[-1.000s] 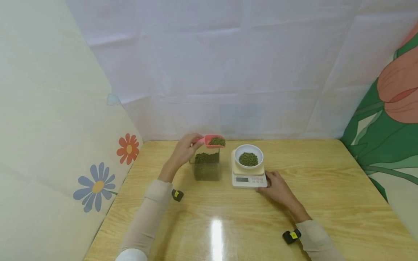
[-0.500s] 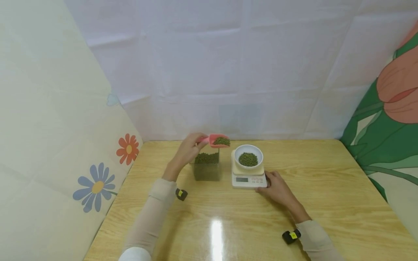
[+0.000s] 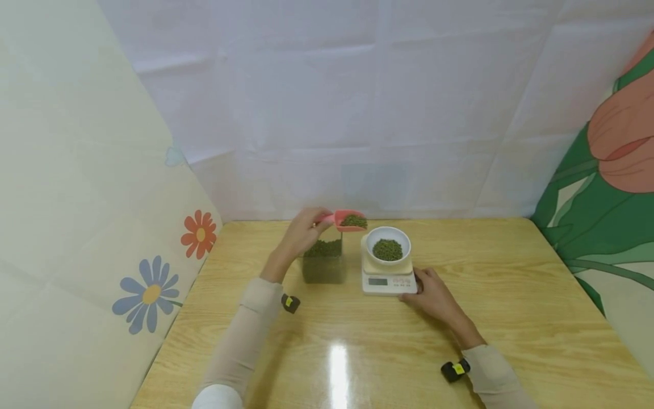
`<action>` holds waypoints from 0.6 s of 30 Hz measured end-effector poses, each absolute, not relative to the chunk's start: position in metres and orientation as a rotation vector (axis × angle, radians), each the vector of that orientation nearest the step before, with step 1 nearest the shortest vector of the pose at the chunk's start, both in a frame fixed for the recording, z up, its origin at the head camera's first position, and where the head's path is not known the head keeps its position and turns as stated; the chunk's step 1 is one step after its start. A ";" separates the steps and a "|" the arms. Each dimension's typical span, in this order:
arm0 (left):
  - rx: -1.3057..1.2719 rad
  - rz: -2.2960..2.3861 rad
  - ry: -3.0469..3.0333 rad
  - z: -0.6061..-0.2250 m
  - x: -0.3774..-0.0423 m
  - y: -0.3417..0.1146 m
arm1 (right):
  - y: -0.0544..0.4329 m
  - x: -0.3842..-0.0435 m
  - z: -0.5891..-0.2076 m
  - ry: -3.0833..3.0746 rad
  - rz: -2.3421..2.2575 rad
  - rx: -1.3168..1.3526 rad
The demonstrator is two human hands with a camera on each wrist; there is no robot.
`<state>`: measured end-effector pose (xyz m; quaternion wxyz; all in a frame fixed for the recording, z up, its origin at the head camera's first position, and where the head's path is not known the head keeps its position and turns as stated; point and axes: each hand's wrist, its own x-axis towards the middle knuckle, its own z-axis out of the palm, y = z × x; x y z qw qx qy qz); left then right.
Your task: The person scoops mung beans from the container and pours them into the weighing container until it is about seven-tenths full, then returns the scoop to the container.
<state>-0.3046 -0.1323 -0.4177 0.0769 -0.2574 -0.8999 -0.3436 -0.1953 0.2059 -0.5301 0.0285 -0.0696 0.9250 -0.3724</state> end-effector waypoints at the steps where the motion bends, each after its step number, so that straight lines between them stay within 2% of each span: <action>1: -0.770 -1.033 -2.696 -0.417 -0.305 -0.131 | 0.206 -0.195 -0.530 2.854 -1.148 -0.215; 18: -0.787 -1.027 -2.719 -0.418 -0.306 -0.114 | 0.206 -0.195 -0.528 2.849 -1.147 -0.214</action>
